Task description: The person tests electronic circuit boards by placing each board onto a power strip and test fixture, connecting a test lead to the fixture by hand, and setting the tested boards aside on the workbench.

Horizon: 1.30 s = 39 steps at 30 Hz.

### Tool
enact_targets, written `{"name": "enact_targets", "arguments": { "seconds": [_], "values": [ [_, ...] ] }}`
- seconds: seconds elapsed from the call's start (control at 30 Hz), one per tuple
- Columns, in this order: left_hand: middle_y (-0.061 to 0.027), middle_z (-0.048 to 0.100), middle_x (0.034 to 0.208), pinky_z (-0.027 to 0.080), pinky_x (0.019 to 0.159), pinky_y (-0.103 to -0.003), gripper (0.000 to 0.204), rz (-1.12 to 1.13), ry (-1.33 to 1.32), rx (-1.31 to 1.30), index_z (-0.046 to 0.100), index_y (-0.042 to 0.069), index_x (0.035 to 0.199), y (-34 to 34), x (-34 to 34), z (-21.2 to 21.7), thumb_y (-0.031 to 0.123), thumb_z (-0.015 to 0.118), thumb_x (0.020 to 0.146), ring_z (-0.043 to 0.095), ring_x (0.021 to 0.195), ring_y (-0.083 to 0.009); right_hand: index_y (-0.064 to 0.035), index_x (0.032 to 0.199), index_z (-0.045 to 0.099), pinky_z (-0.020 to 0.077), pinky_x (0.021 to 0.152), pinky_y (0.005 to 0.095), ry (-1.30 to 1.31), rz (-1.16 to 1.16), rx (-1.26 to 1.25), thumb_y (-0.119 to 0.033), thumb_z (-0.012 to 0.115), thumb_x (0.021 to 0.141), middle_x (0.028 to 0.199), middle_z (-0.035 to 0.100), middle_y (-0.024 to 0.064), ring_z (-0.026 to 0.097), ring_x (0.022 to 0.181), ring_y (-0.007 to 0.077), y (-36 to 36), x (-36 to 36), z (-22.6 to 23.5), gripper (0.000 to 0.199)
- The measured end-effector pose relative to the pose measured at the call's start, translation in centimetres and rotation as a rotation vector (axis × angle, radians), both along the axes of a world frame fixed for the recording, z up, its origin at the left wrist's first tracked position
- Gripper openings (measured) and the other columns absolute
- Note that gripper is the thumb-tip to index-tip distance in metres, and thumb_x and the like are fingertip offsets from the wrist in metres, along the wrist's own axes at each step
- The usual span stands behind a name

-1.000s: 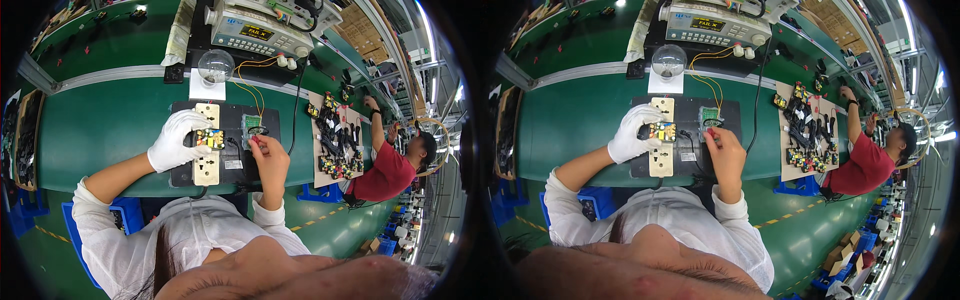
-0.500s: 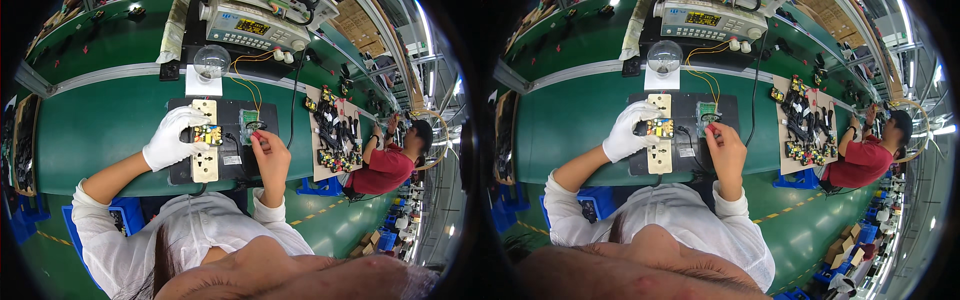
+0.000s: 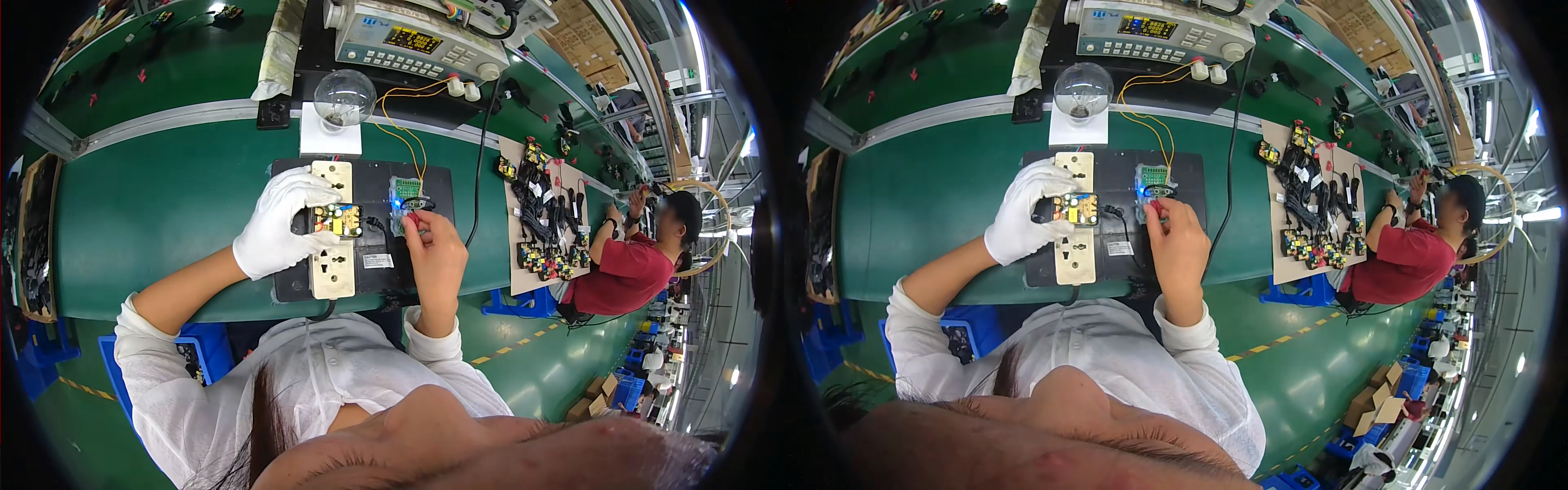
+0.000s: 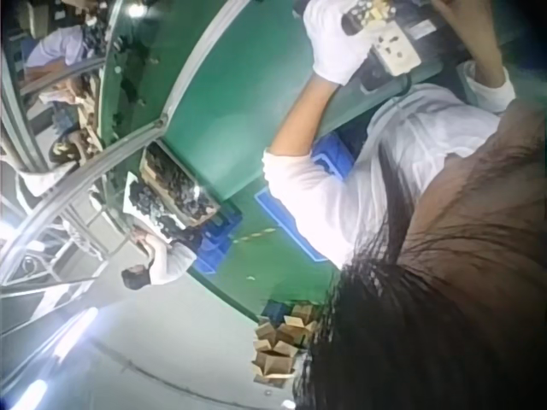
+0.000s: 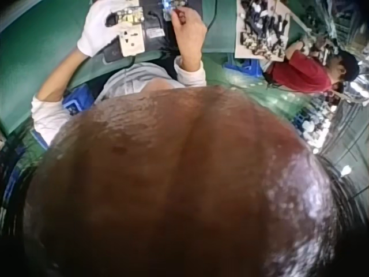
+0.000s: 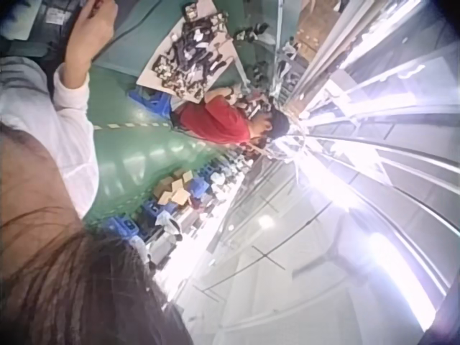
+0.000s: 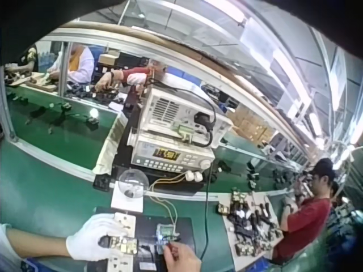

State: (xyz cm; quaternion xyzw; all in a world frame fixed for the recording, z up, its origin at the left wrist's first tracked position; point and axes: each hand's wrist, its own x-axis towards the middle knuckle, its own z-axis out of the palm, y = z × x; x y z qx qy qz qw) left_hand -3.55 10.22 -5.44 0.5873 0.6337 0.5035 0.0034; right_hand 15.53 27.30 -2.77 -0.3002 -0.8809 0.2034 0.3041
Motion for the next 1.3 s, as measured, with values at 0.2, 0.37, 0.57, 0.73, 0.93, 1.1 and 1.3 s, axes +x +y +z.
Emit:
{"name": "enact_targets", "arguments": {
  "seconds": [0.2,0.37,0.57,0.73,0.93,1.1,1.3],
  "values": [
    [-0.0083,0.068,0.115,0.041,0.107,-0.048,0.054,-0.006,0.005,0.02,0.061,0.008,0.113,0.1,0.0,-0.1,0.031,0.087,0.071,0.061,0.115,-0.0316,-0.0041,0.095,0.068,0.051,0.054,0.0323,-0.011,-0.006,-0.017,-0.016,0.079,0.084,0.082,0.069,0.0083,0.065,0.06,0.0204,0.1,0.0,-0.1,0.02],
    [-0.0083,0.068,0.115,0.042,0.107,-0.048,0.057,-0.009,0.024,0.016,0.06,0.008,0.114,0.1,-0.1,-0.2,0.032,0.087,0.07,0.061,0.115,-0.0318,-0.0042,0.096,0.068,0.0512,0.054,0.0321,-0.018,-0.003,-0.006,-0.017,0.079,0.084,0.082,0.069,0.0084,0.065,0.06,0.0202,0.1,0.0,-0.3,0.02],
    [-0.0086,0.067,0.116,0.042,0.106,-0.047,0.056,-0.014,0.013,0.03,0.06,0.008,0.113,0.1,-0.1,-0.2,0.031,0.087,0.069,0.06,0.114,-0.0326,-0.0043,0.095,0.067,0.0512,0.054,0.032,-0.017,0.004,-0.011,-0.017,0.079,0.084,0.083,0.069,0.0084,0.065,0.059,0.0197,0.2,0.0,-0.3,0.021],
    [-0.0088,0.067,0.117,0.042,0.106,-0.047,0.057,-0.011,0.025,0.028,0.059,0.009,0.113,0.1,-0.1,-0.1,0.031,0.088,0.069,0.06,0.114,-0.0324,-0.0043,0.095,0.067,0.0511,0.053,0.032,-0.017,0.008,-0.03,-0.017,0.079,0.084,0.084,0.069,0.0087,0.065,0.06,0.0197,0.2,0.0,-0.3,0.02],
    [-0.0088,0.067,0.117,0.042,0.106,-0.047,0.055,-0.006,0.03,0.019,0.059,0.008,0.112,0.0,-0.1,-0.1,0.034,0.086,0.072,0.06,0.115,-0.0325,-0.0042,0.096,0.067,0.051,0.054,0.0321,-0.015,0.022,-0.019,-0.016,0.079,0.084,0.083,0.069,0.0088,0.065,0.06,0.0204,0.4,0.0,-0.5,0.02],
    [-0.009,0.067,0.117,0.042,0.106,-0.047,0.053,0.005,0.044,0.022,0.058,0.008,0.111,0.0,-0.1,-0.4,0.037,0.085,0.075,0.06,0.115,-0.0328,-0.0043,0.096,0.067,0.0513,0.055,0.0329,-0.021,0.017,-0.025,-0.016,0.079,0.084,0.082,0.069,0.0088,0.065,0.06,0.0207,0.5,0.1,-0.7,0.02],
    [-0.0093,0.068,0.111,0.043,0.104,-0.046,0.058,0.016,0.084,0.084,0.064,0.009,0.112,0.3,-0.2,-0.6,0.034,0.089,0.065,0.061,0.111,-0.0322,-0.0027,0.099,0.067,0.0496,0.054,0.0305,-0.026,0.097,-0.154,-0.012,0.077,0.084,0.089,0.072,0.0118,0.065,0.058,0.0178,1.5,0.7,0.7,0.02]
  ]
}}
